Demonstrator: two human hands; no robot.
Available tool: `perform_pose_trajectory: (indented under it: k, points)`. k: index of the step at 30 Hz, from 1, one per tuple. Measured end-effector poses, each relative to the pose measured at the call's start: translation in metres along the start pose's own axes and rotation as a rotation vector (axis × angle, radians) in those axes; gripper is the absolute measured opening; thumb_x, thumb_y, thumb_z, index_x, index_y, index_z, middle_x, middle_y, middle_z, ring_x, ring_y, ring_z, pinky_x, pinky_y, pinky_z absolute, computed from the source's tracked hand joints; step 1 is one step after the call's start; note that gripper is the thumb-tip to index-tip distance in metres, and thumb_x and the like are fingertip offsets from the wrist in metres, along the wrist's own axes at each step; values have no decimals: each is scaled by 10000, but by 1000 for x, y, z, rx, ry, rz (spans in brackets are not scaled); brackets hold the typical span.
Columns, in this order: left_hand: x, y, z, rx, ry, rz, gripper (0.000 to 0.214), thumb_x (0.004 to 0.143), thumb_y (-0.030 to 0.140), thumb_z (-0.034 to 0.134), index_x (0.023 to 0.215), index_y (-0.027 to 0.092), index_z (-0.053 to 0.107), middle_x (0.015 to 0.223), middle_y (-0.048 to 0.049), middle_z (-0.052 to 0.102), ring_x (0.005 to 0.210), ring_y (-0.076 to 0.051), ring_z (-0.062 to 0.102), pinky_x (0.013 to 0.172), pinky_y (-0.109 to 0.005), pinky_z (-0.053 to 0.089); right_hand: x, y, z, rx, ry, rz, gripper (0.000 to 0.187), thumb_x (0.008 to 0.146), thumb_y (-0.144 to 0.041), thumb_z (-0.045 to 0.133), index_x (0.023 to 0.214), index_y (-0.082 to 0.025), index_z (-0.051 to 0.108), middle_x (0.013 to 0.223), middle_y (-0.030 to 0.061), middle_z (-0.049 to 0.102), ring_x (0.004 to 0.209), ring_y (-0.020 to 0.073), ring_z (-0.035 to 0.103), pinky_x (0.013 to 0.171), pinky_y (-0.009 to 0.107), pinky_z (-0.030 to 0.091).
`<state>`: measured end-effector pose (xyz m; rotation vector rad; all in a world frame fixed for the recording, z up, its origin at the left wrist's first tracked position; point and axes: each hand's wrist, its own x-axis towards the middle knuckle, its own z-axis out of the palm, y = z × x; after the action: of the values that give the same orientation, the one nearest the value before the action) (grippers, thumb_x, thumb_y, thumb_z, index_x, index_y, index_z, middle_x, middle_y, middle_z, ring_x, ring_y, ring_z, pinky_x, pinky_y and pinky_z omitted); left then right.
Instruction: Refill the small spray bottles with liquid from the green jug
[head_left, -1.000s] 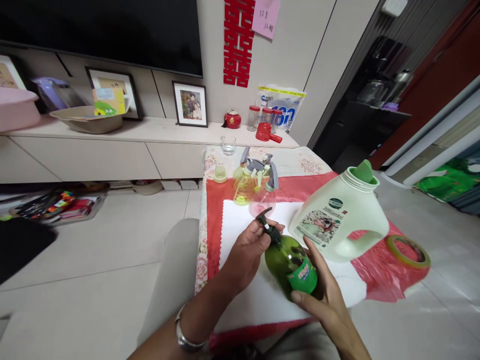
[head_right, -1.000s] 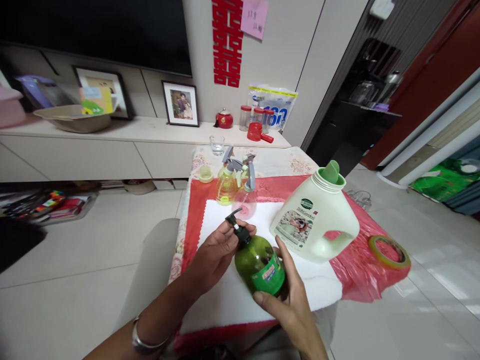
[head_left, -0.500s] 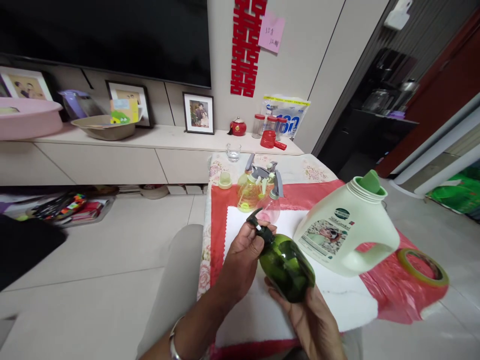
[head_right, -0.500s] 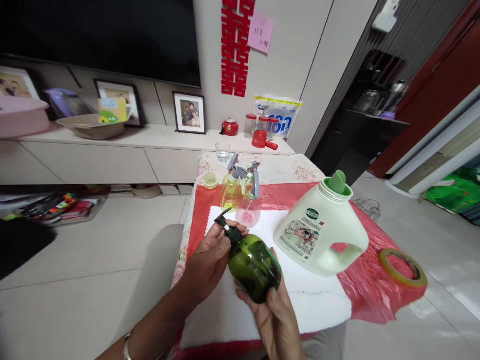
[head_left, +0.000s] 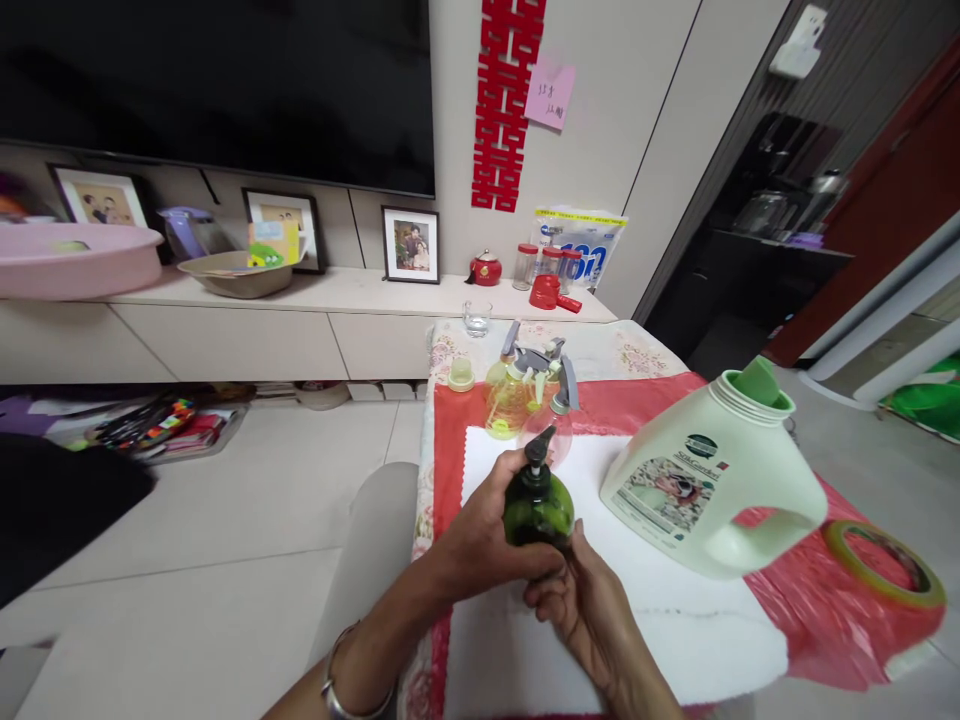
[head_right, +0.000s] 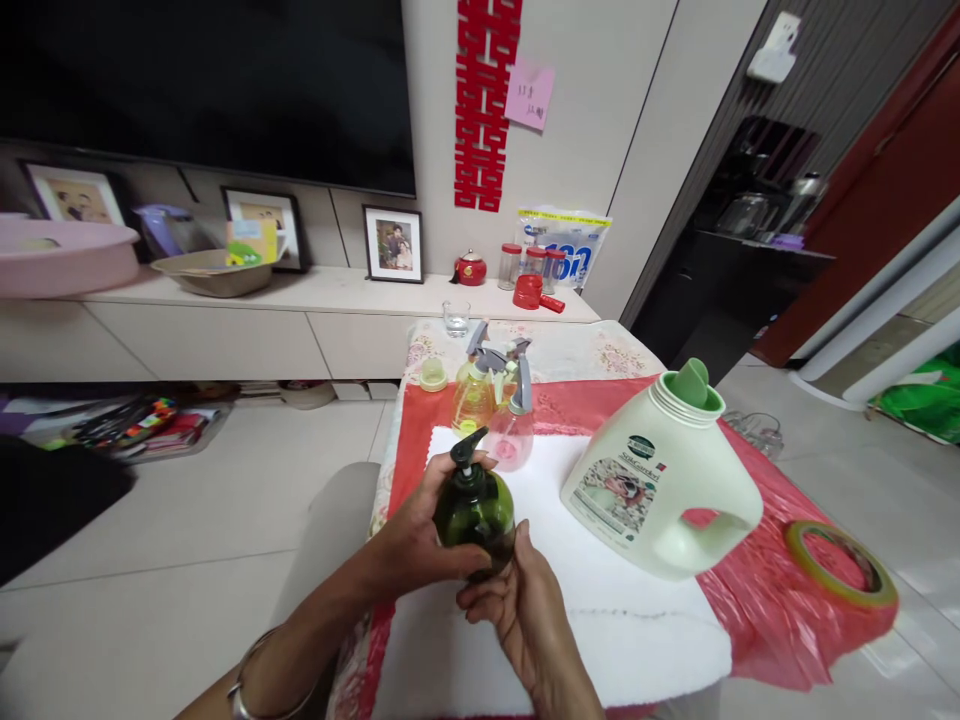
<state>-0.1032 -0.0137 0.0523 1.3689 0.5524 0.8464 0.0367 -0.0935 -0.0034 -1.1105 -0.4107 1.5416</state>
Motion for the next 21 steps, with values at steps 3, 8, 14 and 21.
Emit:
perform_pose_trajectory:
  k: [3, 8, 14, 21]
  points:
    - [12, -13, -3, 123, 182, 107, 690, 635, 114, 811, 1268, 251, 573, 1075, -53, 641, 972, -237, 607, 873, -349, 490, 9, -4, -1, -38, 35, -68, 658, 675, -637, 814, 978, -72, 666, 799, 108, 656, 613, 179, 643, 542, 273, 530]
    - [34, -32, -10, 326, 386, 208, 728, 611, 167, 819, 1291, 239, 570, 1179, -80, 612, 1150, -300, 551, 1044, -446, 401, 13, 4, -12, -164, 118, -158, 840, 641, -599, 851, 1270, -104, 595, 995, 131, 674, 637, 180, 649, 548, 301, 529]
    - [41, -47, -11, 378, 381, 245, 775, 610, 172, 805, 1333, 237, 535, 1289, -105, 586, 1252, -328, 512, 1112, -493, 340, 11, 29, -28, -291, 123, -296, 703, 819, -616, 710, 1280, -102, 581, 973, 128, 673, 687, 172, 637, 610, 304, 512]
    - [14, -48, -6, 426, 563, 234, 851, 616, 254, 859, 1371, 208, 470, 1467, -165, 414, 1437, -393, 323, 1185, -583, 235, 11, 36, -35, -167, 103, -382, 595, 828, -600, 704, 1206, -148, 621, 954, 104, 658, 703, 176, 617, 604, 302, 493]
